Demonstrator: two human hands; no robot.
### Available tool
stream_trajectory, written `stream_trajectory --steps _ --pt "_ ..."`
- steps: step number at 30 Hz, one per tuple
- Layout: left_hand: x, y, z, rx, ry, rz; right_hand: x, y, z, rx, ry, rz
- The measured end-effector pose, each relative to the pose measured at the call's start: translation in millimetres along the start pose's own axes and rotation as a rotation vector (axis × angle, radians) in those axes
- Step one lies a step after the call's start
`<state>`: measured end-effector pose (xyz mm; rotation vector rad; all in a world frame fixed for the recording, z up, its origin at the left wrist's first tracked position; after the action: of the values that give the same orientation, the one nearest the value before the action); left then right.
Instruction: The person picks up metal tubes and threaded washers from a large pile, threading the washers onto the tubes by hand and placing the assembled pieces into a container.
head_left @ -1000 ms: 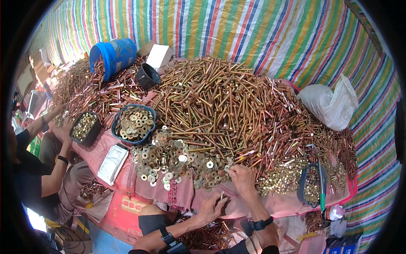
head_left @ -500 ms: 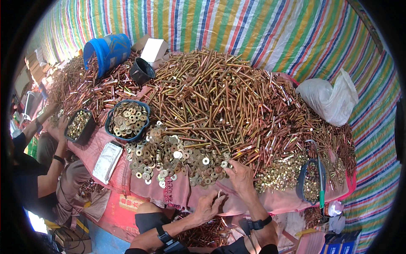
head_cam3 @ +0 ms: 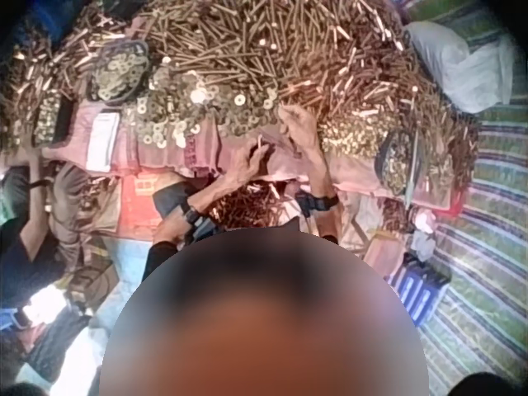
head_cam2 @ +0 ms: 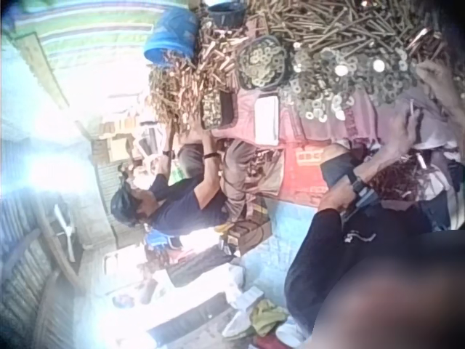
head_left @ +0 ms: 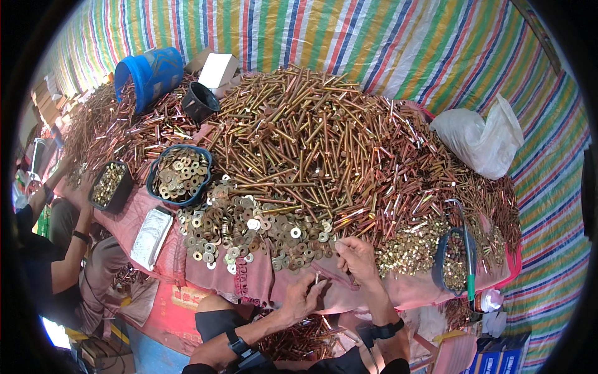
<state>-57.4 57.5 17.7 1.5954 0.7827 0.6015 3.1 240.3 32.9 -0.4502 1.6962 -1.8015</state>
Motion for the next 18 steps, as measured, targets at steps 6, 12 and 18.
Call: stream_trajectory --steps 6,12,18 --pt "5.9 -12.0 -7.3 -0.077 0.048 -0.026 -5.6 3.5 23.3 0.143 -0.069 -0.194" --pt "13.7 -6.0 -12.8 0.032 0.030 -0.029 -18.4 2.7 33.6 0.143 -0.082 -0.055" --pt "22.1 -7.2 -15.6 -0.043 0.008 -0.016 -30.4 7.3 41.8 0.263 -0.056 -0.323"
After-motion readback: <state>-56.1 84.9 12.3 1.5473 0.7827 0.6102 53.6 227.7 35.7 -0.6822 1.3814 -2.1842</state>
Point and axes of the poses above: each hand's wrist, its own z-axis away from the middle knuckle, its own x-axis out of the palm, y = z × x, the point moved 9 cm from there along -z, towards the middle knuckle, and after that the axes turned 12 degrees about y, right-handed, at the moved point
